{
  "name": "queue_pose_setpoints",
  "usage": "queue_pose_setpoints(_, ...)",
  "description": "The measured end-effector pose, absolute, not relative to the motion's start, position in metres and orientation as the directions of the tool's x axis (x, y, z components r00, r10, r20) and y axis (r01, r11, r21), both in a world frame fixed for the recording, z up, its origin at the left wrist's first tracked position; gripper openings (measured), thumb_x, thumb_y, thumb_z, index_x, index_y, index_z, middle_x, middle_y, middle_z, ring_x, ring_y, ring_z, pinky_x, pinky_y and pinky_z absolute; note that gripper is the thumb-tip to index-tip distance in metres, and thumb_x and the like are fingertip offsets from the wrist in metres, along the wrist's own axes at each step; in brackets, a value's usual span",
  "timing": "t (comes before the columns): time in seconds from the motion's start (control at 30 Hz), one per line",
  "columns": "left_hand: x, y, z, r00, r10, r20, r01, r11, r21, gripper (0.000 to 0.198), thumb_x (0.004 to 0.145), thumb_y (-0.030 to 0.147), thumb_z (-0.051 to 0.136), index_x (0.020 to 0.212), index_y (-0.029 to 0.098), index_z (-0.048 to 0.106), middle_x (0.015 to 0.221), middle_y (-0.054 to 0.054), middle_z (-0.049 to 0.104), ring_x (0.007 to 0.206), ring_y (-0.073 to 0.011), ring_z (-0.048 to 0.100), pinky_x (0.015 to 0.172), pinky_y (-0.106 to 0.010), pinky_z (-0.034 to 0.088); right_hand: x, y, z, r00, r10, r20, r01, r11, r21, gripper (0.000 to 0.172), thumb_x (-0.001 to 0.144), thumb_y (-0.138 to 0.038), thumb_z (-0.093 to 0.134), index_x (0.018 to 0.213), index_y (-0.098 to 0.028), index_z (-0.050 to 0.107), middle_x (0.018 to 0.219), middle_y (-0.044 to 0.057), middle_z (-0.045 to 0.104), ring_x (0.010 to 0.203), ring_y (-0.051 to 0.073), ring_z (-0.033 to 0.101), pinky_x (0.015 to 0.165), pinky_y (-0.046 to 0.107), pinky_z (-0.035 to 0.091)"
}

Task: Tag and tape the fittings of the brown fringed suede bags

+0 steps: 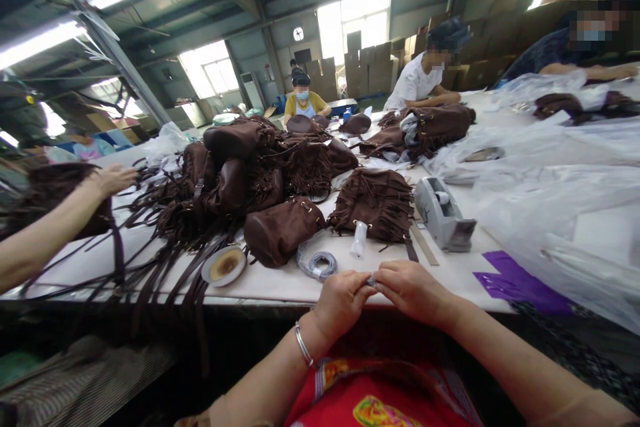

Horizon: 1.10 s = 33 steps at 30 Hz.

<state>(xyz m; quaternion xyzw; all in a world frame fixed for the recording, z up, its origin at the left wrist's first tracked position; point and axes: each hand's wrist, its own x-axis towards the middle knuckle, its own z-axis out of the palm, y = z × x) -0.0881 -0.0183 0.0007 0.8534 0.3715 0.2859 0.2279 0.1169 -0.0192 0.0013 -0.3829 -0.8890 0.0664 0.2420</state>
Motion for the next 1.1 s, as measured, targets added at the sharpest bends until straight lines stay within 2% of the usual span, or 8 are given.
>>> queue_pose_setpoints(0.1, -0.089, -0.018, 0.003, 0.546, 0.789, 0.283, 0.528, -0.586, 0.615, 0.016, 0.096, 0.023, 0.055, 0.097, 0.018, 0.071, 0.09, -0.006, 0.073, 0.079, -0.0165, 0.064, 0.074, -0.025, 0.046, 0.129, -0.019, 0.007, -0.589, 0.731, 0.345, 0.633, 0.682, -0.366, 0.013, 0.094, -0.028, 0.056, 0.096, -0.019, 0.065, 0.084, 0.005, 0.067, 0.079, 0.019, 0.06, 0.072, 0.03, 0.039)
queue_pose_setpoints(0.17, -0.091, -0.017, 0.004, 0.517, 0.815, 0.261, 0.564, -0.554, 0.612, 0.016, 0.095, 0.021, 0.056, 0.089, 0.017, 0.07, 0.083, -0.005, 0.072, 0.074, -0.0159, 0.062, 0.071, -0.025, 0.044, 0.138, -0.017, 0.009, -0.587, 0.737, 0.335, 0.635, 0.676, -0.374, 0.016, 0.09, -0.031, 0.062, 0.102, -0.02, 0.066, 0.088, 0.005, 0.069, 0.084, 0.021, 0.061, 0.077, 0.032, 0.039)
queue_pose_setpoints(0.23, -0.094, -0.015, 0.003, 0.496, 0.832, 0.249, 0.592, -0.534, 0.604, 0.018, 0.094, 0.022, 0.057, 0.083, 0.016, 0.069, 0.078, -0.005, 0.07, 0.071, -0.0156, 0.06, 0.068, -0.025, 0.043, 0.145, -0.016, 0.008, -0.604, 0.731, 0.316, 0.642, 0.682, -0.35, 0.01, 0.091, -0.029, 0.062, 0.093, -0.02, 0.067, 0.083, 0.004, 0.069, 0.081, 0.02, 0.061, 0.079, 0.034, 0.038)
queue_pose_setpoints(0.37, -0.094, -0.012, 0.002, 0.502, 0.837, 0.219, 0.588, -0.516, 0.623, 0.016, 0.094, 0.024, 0.058, 0.087, 0.016, 0.07, 0.081, -0.006, 0.071, 0.073, -0.0165, 0.061, 0.069, -0.025, 0.042, 0.146, -0.011, 0.0, -0.604, 0.721, 0.34, 0.654, 0.691, -0.306, 0.022, 0.096, -0.023, 0.054, 0.077, -0.02, 0.064, 0.073, 0.002, 0.066, 0.073, 0.018, 0.059, 0.075, 0.034, 0.036)
queue_pose_setpoints(0.5, -0.09, -0.011, 0.005, 0.559, 0.812, 0.169, 0.532, -0.507, 0.678, 0.015, 0.093, 0.023, 0.057, 0.092, 0.017, 0.071, 0.087, -0.006, 0.072, 0.078, -0.0173, 0.063, 0.071, -0.025, 0.043, 0.135, -0.008, -0.003, -0.567, 0.727, 0.389, 0.657, 0.683, -0.318, 0.023, 0.096, -0.022, 0.053, 0.076, -0.019, 0.064, 0.072, 0.003, 0.066, 0.075, 0.019, 0.059, 0.074, 0.034, 0.035)
queue_pose_setpoints(0.87, -0.077, -0.008, 0.003, 0.54, 0.836, 0.098, 0.495, -0.409, 0.766, 0.018, 0.09, 0.024, 0.057, 0.081, 0.017, 0.072, 0.079, -0.003, 0.071, 0.071, -0.0151, 0.058, 0.069, -0.024, 0.041, 0.125, -0.007, -0.015, -0.485, 0.767, 0.419, 0.647, 0.637, -0.418, 0.021, 0.095, -0.02, 0.052, 0.079, -0.019, 0.065, 0.073, 0.004, 0.066, 0.073, 0.019, 0.059, 0.074, 0.034, 0.039)
queue_pose_setpoints(0.97, -0.076, -0.005, 0.002, 0.491, 0.87, 0.031, 0.455, -0.287, 0.843, 0.02, 0.088, 0.024, 0.057, 0.083, 0.016, 0.074, 0.072, -0.001, 0.068, 0.064, -0.0128, 0.053, 0.062, -0.023, 0.037, 0.131, -0.006, -0.01, -0.448, 0.753, 0.482, 0.649, 0.644, -0.404, 0.011, 0.094, -0.02, 0.055, 0.092, -0.019, 0.066, 0.088, 0.006, 0.069, 0.085, 0.021, 0.061, 0.079, 0.035, 0.041)
queue_pose_setpoints(1.1, -0.073, -0.003, 0.002, 0.415, 0.906, -0.081, 0.383, -0.093, 0.919, 0.021, 0.085, 0.026, 0.058, 0.079, 0.013, 0.074, 0.066, -0.001, 0.064, 0.06, -0.0115, 0.05, 0.057, -0.022, 0.036, 0.133, -0.02, -0.005, -0.316, 0.722, 0.616, 0.695, 0.618, -0.368, 0.013, 0.092, -0.021, 0.06, 0.103, -0.02, 0.065, 0.108, 0.009, 0.066, 0.104, 0.024, 0.058, 0.091, 0.039, 0.04)
